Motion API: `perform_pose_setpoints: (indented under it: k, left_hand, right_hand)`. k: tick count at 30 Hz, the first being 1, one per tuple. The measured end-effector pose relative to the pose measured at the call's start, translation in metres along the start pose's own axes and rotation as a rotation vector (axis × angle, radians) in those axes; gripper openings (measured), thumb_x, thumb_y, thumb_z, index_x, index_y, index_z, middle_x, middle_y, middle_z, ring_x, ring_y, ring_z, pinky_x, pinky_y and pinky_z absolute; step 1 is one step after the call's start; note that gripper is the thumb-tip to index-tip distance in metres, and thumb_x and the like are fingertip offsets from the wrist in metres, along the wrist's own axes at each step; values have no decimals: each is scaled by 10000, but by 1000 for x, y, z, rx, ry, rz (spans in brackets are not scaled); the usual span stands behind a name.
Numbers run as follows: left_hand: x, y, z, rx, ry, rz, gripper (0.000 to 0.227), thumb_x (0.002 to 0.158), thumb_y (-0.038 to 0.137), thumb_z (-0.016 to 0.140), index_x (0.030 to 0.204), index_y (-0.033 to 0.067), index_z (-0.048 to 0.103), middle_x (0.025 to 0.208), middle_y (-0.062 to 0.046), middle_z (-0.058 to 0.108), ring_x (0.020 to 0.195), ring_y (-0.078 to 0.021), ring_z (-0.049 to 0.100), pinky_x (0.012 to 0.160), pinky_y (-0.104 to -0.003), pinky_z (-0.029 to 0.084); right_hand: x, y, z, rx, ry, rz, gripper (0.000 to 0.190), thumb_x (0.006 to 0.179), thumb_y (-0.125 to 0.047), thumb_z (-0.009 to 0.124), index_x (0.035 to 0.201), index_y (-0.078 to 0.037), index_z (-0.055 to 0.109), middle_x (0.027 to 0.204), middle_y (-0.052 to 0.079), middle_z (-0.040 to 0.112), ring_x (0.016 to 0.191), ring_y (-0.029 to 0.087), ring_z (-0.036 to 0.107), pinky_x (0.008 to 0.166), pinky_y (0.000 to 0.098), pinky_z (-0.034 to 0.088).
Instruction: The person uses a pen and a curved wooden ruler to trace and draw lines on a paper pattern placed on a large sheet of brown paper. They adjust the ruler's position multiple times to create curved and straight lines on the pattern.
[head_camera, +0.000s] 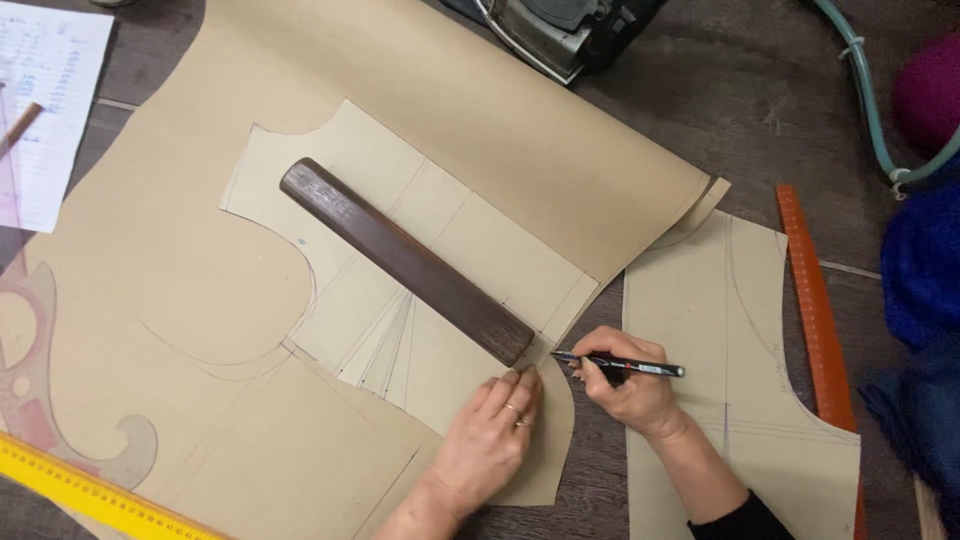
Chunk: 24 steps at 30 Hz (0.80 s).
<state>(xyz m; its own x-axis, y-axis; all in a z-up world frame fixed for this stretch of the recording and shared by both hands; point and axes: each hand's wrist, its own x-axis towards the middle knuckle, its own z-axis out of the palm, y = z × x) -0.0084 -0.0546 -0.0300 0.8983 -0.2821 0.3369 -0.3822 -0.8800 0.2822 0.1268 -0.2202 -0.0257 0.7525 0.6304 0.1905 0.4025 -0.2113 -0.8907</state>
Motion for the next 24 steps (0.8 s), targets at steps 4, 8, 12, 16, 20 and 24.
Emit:
perform_pose_setpoints:
  k: [4, 8, 12, 16, 20, 24]
  left_hand:
    - [-1, -9, -3, -109, 47, 6, 350, 973, 35, 376, 1220, -143, 548, 1288, -226, 533, 1108, -323, 531, 911, -398, 434]
    - [2, -12, -8, -103, 46, 7, 321, 990, 35, 383, 1227, -101, 553, 1270, -197, 543, 1079, -312, 542, 905, -403, 431]
    - [2, -13, -8, -48, 40, -7, 304, 996, 85, 455, 1248, -58, 547, 1274, -157, 550, 1099, -281, 538, 930, -400, 423]
    - [5, -13, -11, -76, 74, -10, 290, 982, 90, 494, 1214, -66, 570, 1252, -168, 571, 1044, -285, 562, 906, -389, 443]
    - [7, -12, -13, -80, 90, -16, 268, 996, 60, 460, 1199, -68, 579, 1261, -175, 576, 1031, -281, 578, 890, -373, 453]
    - [2, -13, -7, -90, 50, -18, 294, 1009, 85, 425, 1227, -52, 566, 1295, -166, 566, 1098, -290, 569, 926, -376, 433]
  right_hand:
    - [2, 0, 0, -14, -29, 11, 90, 840, -107, 550, 794, -74, 620, 692, 26, 637, 546, 107, 625, 525, 226, 489]
    - [2, 2, 0, -29, -29, -27, 71, 832, -91, 549, 811, -69, 613, 686, 18, 640, 544, 99, 629, 510, 209, 494]
    - [3, 5, 0, -72, -54, -52, 67, 808, -73, 544, 820, -79, 610, 681, 10, 625, 551, 109, 605, 524, 231, 470]
    - [1, 8, 0, -75, -44, -37, 70, 804, -60, 535, 822, -78, 601, 666, 22, 621, 532, 105, 628, 493, 216, 477]
    - [1, 9, 0, -62, -62, -33, 53, 824, -86, 550, 830, -79, 602, 687, 29, 625, 535, 106, 637, 500, 214, 488]
    - [2, 11, 0, -119, -67, -63, 62, 808, -64, 542, 824, -91, 596, 656, 25, 617, 529, 116, 619, 529, 243, 473]
